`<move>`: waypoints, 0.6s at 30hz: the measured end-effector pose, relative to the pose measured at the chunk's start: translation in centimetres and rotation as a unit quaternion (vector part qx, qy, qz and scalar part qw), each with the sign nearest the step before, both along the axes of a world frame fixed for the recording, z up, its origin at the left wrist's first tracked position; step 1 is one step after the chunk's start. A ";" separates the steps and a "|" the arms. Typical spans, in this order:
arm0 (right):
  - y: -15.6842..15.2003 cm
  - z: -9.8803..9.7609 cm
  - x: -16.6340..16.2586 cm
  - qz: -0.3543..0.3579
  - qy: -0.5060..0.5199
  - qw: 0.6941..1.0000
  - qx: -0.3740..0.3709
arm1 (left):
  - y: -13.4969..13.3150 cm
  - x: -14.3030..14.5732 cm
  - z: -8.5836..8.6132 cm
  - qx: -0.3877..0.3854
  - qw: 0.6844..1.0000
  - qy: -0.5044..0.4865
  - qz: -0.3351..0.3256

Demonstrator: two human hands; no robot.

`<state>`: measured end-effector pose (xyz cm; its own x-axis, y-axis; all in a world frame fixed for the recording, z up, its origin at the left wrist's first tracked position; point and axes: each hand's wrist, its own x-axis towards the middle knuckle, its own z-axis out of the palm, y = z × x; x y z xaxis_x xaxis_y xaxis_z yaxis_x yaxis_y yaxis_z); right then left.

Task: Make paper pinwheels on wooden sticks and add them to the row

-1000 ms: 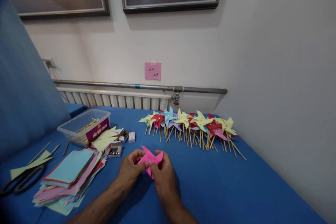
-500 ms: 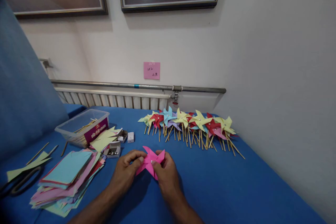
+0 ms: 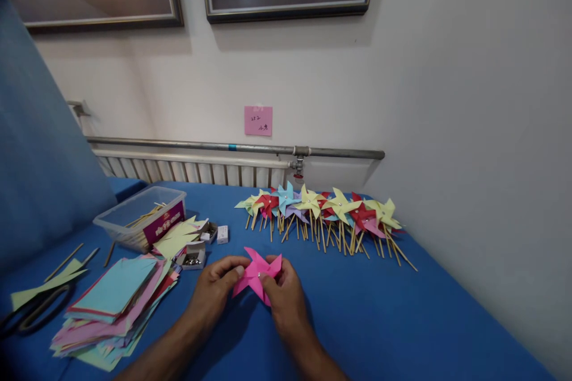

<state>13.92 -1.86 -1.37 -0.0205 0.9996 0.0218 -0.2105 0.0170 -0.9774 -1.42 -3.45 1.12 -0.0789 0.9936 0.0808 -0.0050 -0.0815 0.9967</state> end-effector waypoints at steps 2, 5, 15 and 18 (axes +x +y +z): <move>-0.1 0.0 0.0 0.000 0.005 1.000 0.003 | 0.0 0.0 0.0 -0.001 1.000 0.004 -0.003; -0.1 0.0 -0.1 0.003 0.011 1.000 0.006 | -0.1 0.0 0.2 0.013 1.000 0.015 -0.005; 0.2 -0.5 0.0 0.000 0.025 1.000 0.018 | -0.4 0.1 0.5 0.041 0.997 0.059 -0.034; 0.1 -0.2 -0.1 -0.003 0.032 0.999 0.013 | -0.6 0.1 0.6 0.058 0.993 0.096 -0.036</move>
<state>13.83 -1.78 -1.59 -0.0114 0.9988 0.0484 -0.2730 0.0435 -0.9610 -1.34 -4.07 1.71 0.0199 0.9792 0.2021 0.1748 -0.2024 0.9636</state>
